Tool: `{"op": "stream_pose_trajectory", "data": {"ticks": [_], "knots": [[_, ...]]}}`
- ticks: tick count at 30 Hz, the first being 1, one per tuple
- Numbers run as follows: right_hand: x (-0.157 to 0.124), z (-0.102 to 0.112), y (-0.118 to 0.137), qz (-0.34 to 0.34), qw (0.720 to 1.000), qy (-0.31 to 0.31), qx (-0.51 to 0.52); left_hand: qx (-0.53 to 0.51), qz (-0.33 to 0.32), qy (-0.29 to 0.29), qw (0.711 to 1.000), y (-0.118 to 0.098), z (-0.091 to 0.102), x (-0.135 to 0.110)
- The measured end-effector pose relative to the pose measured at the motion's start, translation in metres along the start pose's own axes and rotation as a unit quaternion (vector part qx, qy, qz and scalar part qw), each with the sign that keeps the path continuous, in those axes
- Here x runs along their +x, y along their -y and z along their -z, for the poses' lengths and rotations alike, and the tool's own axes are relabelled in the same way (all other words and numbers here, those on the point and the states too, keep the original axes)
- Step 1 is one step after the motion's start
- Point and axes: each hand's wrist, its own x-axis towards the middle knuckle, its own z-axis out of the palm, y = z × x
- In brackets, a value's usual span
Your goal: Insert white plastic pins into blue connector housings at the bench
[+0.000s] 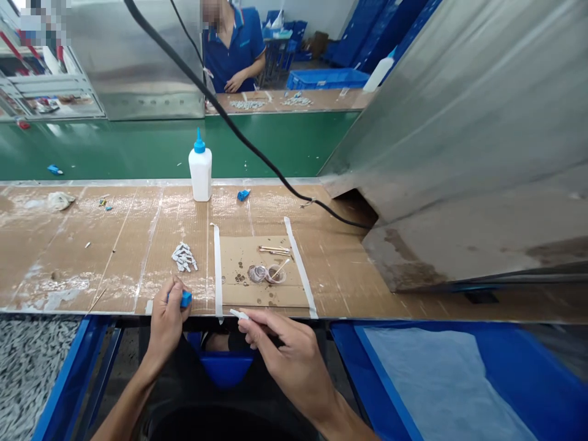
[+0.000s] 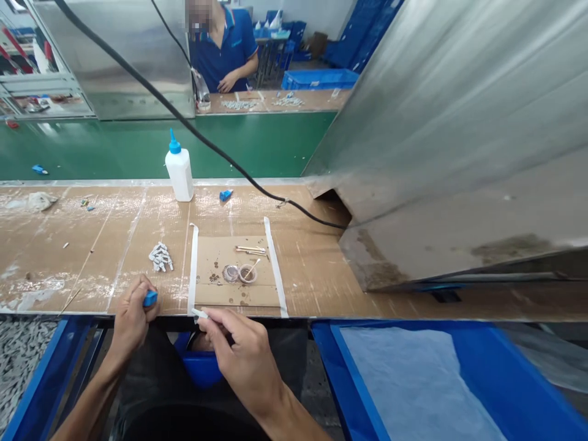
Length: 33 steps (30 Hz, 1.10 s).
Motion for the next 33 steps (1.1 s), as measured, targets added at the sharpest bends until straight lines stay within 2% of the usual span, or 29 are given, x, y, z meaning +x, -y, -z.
{"op": "stream_pose_trajectory", "data": {"ticks": [2,6,8,14,20,26,33], "knots": [[0.009,0.002,0.005,-0.039,0.998,0.011,0.039,-0.069,-0.01,0.024,0.997,-0.009,-0.001,0.004],[0.02,-0.003,0.014,-0.01,0.999,0.003,0.046,-0.243,0.04,0.127,0.961,-0.018,-0.01,-0.004],[0.019,-0.006,0.016,0.006,0.999,0.0,0.042,-0.288,0.075,0.136,0.945,-0.017,-0.012,-0.01],[0.005,-0.016,0.009,0.026,0.999,-0.007,0.02,-0.408,0.159,0.114,0.892,-0.013,-0.016,-0.014],[-0.007,-0.021,0.008,0.03,0.999,0.014,0.018,-0.358,0.073,0.094,0.926,-0.014,-0.025,-0.018],[-0.008,-0.02,0.013,0.01,0.998,0.04,0.039,-0.315,0.006,0.082,0.946,-0.012,-0.024,-0.021],[-0.006,-0.022,0.019,-0.067,0.992,0.064,0.084,-0.277,-0.076,0.078,0.955,-0.003,-0.021,-0.024]]}}
